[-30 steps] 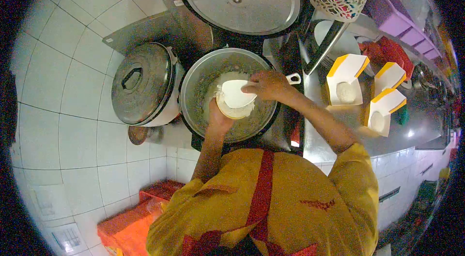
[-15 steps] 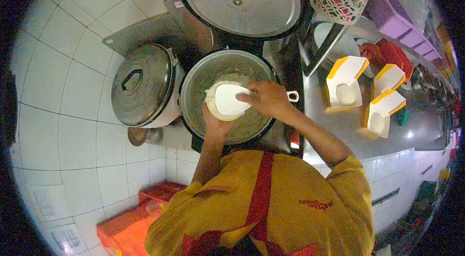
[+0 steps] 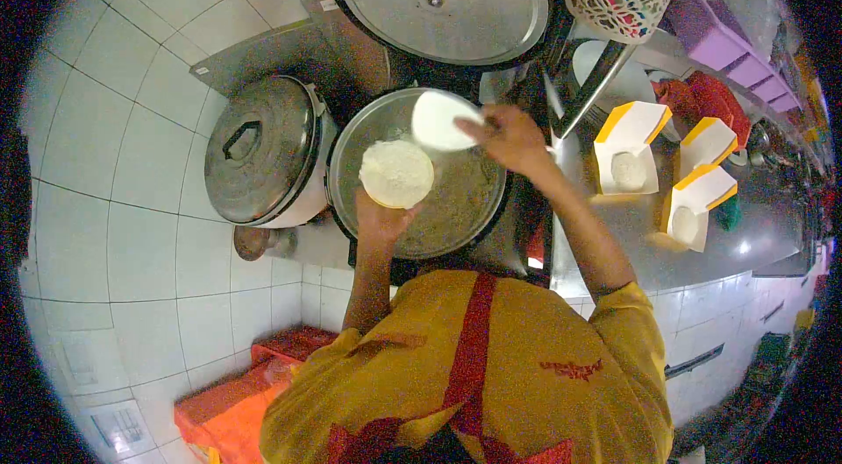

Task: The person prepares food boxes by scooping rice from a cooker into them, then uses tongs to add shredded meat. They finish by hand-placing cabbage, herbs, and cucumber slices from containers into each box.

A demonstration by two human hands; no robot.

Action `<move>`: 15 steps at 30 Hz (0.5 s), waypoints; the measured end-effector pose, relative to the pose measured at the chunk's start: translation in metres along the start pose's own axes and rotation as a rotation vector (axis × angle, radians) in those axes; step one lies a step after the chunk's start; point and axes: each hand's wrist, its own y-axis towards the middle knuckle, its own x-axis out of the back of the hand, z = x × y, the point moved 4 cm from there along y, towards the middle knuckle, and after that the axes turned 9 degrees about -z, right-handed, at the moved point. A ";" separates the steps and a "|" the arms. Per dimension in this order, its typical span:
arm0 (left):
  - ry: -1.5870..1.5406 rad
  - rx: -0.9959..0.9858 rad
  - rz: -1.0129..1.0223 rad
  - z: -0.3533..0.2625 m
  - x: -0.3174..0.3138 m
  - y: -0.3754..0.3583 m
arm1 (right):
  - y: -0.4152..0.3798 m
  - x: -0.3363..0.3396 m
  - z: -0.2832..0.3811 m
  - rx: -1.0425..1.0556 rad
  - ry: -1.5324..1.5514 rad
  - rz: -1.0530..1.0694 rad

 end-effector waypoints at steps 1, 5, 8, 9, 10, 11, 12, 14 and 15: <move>0.319 -0.291 -0.011 0.000 0.001 0.000 | -0.004 -0.008 0.008 0.063 0.085 0.087; -0.338 0.296 -0.149 0.009 0.002 0.004 | -0.025 -0.026 0.048 0.311 -0.062 0.298; -0.404 0.225 0.022 0.011 -0.001 0.009 | -0.027 -0.035 0.048 0.276 -0.128 0.369; -0.408 0.216 0.020 0.010 -0.006 0.007 | -0.026 -0.036 0.048 0.222 -0.139 0.395; -0.310 0.194 -0.096 0.009 -0.005 0.001 | -0.028 -0.038 0.048 0.224 -0.139 0.400; -0.213 0.168 -0.205 0.005 -0.006 0.000 | -0.026 -0.040 0.045 0.218 -0.165 0.358; -0.216 0.167 -0.205 0.007 -0.005 0.001 | -0.025 -0.042 0.039 0.208 -0.192 0.317; -0.304 0.238 -0.259 0.019 0.005 0.003 | -0.017 -0.051 0.013 0.200 -0.232 0.217; -0.303 0.237 -0.257 0.028 0.015 0.007 | -0.010 -0.048 0.009 0.195 -0.269 0.112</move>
